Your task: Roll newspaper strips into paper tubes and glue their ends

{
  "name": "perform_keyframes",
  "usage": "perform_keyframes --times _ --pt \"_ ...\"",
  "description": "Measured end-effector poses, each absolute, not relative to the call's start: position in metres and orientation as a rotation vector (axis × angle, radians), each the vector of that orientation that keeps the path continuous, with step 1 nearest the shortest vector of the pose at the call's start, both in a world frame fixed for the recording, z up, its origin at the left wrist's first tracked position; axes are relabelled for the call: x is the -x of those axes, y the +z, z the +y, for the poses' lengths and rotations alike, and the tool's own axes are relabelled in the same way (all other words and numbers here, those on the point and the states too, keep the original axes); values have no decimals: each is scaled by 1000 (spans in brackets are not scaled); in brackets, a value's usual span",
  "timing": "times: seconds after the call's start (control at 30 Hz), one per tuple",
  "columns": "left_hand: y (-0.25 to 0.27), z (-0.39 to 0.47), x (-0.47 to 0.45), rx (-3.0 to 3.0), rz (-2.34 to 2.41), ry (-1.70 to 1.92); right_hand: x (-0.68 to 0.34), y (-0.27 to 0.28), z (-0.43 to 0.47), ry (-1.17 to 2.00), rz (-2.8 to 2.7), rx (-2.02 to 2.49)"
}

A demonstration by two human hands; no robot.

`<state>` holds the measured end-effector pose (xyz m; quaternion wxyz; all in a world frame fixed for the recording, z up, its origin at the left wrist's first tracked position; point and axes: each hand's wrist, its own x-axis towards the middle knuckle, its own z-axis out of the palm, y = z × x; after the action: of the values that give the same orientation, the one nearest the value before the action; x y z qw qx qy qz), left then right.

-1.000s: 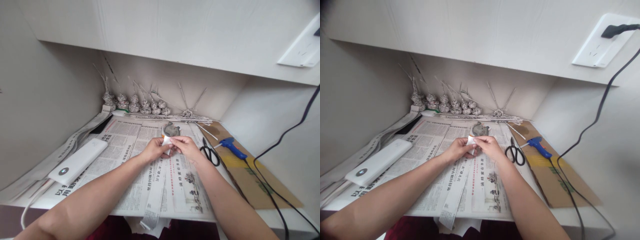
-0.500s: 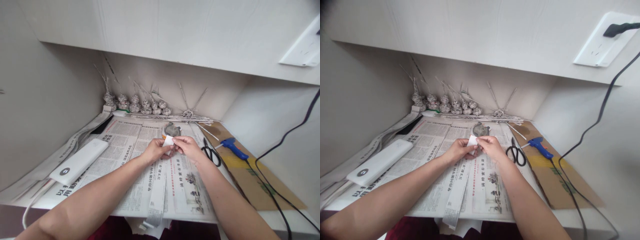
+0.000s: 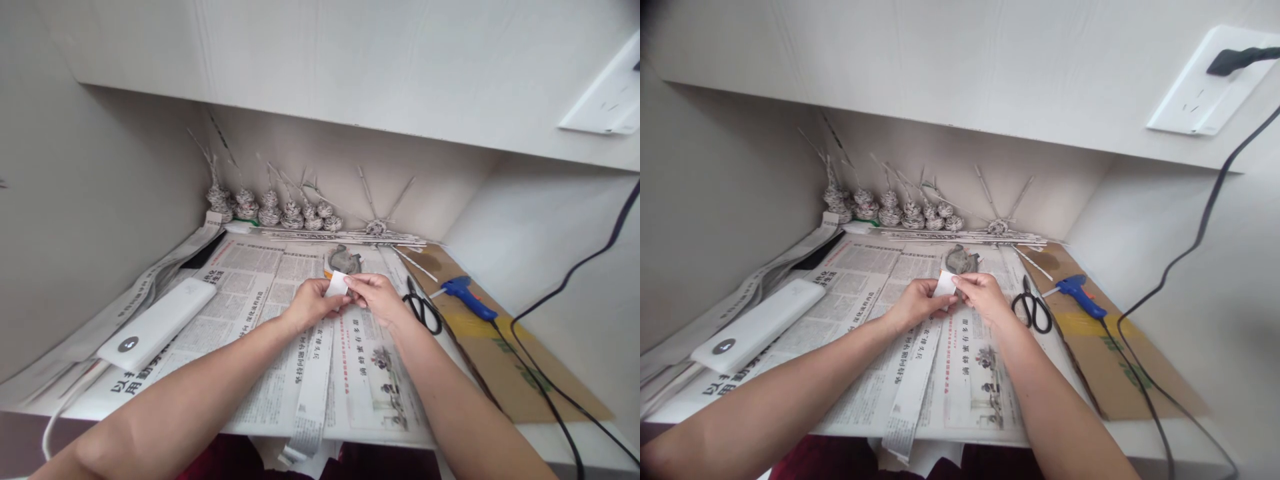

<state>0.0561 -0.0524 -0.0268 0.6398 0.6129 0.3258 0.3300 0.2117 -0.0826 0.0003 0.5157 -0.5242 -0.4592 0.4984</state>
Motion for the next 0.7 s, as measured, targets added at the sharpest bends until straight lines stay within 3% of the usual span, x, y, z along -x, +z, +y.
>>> perform_keyframes --times 0.7 --pt "-30 -52 -56 -1426 771 818 -207 2 -84 1177 -1105 1274"
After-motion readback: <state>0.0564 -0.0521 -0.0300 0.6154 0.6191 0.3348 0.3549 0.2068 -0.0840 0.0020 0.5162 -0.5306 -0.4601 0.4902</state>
